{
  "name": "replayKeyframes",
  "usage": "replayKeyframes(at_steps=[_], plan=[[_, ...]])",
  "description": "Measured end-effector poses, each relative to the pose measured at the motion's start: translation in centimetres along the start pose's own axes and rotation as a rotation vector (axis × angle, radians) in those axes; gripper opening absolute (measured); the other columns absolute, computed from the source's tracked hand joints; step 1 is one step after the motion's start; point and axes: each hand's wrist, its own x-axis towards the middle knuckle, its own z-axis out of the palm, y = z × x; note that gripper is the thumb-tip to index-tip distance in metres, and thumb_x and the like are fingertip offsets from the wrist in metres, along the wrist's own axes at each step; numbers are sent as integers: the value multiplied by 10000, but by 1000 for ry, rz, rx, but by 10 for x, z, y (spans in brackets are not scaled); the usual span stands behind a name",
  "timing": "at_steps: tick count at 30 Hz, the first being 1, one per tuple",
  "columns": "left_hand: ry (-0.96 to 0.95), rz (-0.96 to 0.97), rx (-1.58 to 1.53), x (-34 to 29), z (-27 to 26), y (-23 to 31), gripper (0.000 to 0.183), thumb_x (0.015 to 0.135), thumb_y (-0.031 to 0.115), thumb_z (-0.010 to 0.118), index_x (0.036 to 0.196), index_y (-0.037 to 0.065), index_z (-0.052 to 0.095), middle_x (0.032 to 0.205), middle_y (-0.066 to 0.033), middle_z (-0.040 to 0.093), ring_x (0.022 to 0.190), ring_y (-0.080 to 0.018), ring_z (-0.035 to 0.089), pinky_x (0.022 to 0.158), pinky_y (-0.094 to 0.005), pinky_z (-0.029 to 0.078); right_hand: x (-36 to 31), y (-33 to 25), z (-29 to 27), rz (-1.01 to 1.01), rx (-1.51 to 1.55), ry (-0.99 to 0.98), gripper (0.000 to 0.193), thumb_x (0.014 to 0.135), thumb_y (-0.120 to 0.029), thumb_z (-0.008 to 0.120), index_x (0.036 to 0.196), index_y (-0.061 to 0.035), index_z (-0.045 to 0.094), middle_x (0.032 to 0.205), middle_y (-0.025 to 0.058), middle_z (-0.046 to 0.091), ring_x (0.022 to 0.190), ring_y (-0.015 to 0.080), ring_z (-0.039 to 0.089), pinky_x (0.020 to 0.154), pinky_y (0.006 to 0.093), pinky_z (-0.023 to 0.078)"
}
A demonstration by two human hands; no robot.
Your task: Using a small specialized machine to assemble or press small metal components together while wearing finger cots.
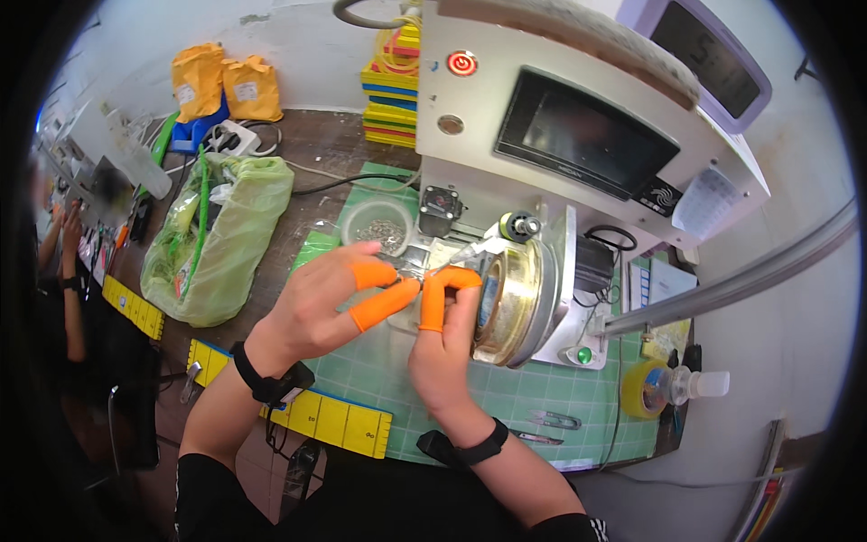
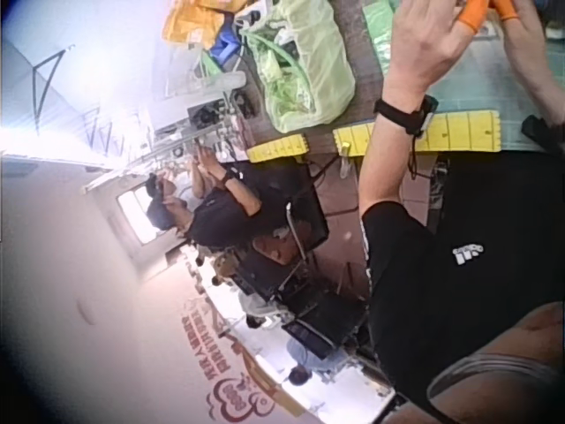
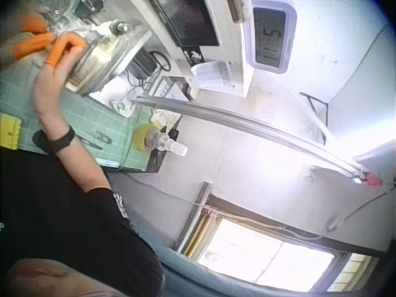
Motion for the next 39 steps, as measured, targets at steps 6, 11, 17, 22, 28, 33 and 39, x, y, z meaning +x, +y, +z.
replayKeyframes(at_steps=[6,11,17,22,28,33,39], plan=[[-13,210,-11,7,13,-4,296,730,95,862,985,47,719,891,-64,647,821,-257,695,723,-366,621,0,-7,-2,65,145,7,95,1109,-97,467,1201,-76,483,1094,8,478,940,73,436,841,236,384],[81,-424,-561,20,11,8,211,815,37,809,984,26,683,1020,-84,612,842,-202,628,714,-306,534,3,-1,-2,67,115,38,81,1117,-105,457,1193,-84,474,1092,-5,470,920,65,427,818,225,375],[-111,-537,-626,30,1,1,179,859,14,778,1004,56,681,1039,-75,587,900,-181,621,779,-296,535,3,0,6,84,199,28,84,1113,-119,478,1192,-92,471,1097,4,483,963,86,464,875,249,408],[-89,-106,-202,31,-2,8,137,868,100,713,963,19,657,1051,-114,617,921,-288,635,763,-372,525,-1,9,-5,27,86,61,79,1105,-146,498,1162,-92,493,1052,5,485,942,101,475,866,253,414],[-121,106,-116,29,-5,7,173,858,90,626,1004,2,657,1119,-141,645,927,-266,626,807,-369,487,-5,10,-4,14,155,74,147,1103,-182,524,1181,-60,548,980,7,546,871,103,521,800,267,457],[-128,140,-212,10,-5,27,177,888,67,648,1051,-2,653,1094,-118,656,1003,-265,648,924,-385,504,-45,-9,-16,119,64,-21,128,1118,-200,506,1146,-81,545,978,-11,530,839,90,494,766,259,457],[-87,54,-503,20,-2,23,150,955,96,710,1088,43,667,1106,-146,658,1011,-328,646,882,-395,504,-55,-32,-34,490,520,-79,188,1110,-249,515,1150,-81,589,985,13,586,785,121,548,749,285,484]])
